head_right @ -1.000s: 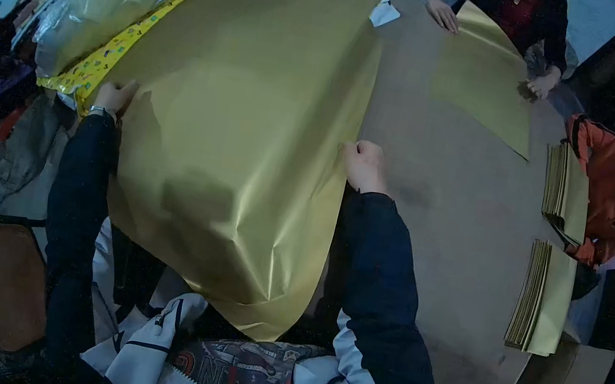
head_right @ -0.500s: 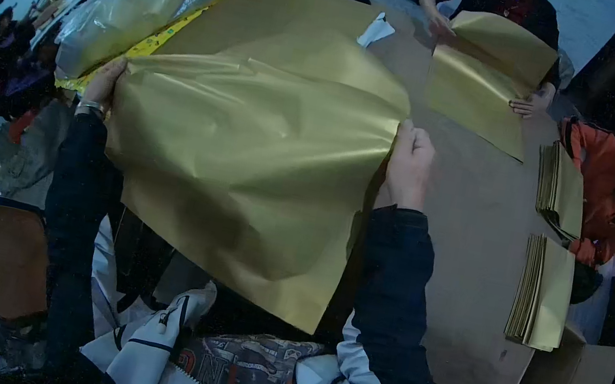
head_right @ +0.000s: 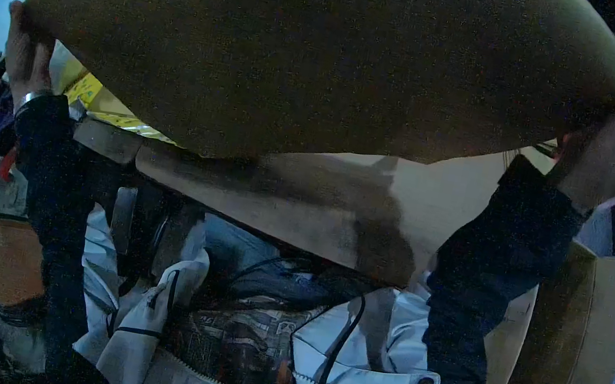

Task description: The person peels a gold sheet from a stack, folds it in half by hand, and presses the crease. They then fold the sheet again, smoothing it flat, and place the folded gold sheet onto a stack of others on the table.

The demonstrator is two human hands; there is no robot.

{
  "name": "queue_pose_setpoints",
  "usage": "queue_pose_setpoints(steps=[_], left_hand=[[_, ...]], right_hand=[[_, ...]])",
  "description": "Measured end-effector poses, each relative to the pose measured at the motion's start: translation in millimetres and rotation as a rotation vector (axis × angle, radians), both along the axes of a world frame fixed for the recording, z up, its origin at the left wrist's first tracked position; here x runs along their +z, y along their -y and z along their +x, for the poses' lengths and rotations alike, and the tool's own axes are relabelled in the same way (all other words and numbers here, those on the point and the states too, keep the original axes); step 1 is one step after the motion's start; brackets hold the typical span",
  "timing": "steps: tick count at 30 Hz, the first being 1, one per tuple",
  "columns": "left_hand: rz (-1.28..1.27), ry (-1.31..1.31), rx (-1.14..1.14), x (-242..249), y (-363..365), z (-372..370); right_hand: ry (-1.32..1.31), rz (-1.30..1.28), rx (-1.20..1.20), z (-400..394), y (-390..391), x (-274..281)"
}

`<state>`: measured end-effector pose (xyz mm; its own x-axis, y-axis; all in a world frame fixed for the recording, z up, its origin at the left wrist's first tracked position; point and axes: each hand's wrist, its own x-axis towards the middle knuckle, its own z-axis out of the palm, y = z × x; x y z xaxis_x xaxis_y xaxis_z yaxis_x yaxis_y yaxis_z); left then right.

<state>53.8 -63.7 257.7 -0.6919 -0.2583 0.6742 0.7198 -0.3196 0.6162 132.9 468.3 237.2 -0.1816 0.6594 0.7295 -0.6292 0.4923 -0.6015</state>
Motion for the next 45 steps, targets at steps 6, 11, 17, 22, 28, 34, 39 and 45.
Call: queue_pose_setpoints(steps=[6,11,17,22,28,34,39,45], left_hand=[[-0.022,0.053,0.128,8,-41,-7],[-0.293,0.159,-0.237,-25,-54,-73],[-0.282,0.629,-0.140,-143,-62,-102],[-0.422,0.895,-0.414,-254,-85,-166],[-0.429,1.029,-0.226,-269,-101,-177],[-0.489,1.082,-0.092,-288,-104,-210],[-0.472,1.067,-0.076,-295,-100,-220],[-1.090,1.045,0.128,-275,-111,-225]], right_hand=[[0.137,0.241,-0.366,52,-76,25],[0.360,0.750,-0.499,59,-154,51],[1.026,0.544,-0.525,-5,-81,-32],[1.064,0.484,-0.340,-71,-96,-165],[1.457,0.393,-0.379,-92,-98,-210],[1.530,0.332,-0.261,-139,-104,-259],[1.439,-0.053,-0.022,-134,-93,-241],[1.488,-0.184,0.420,-67,-86,-242]])
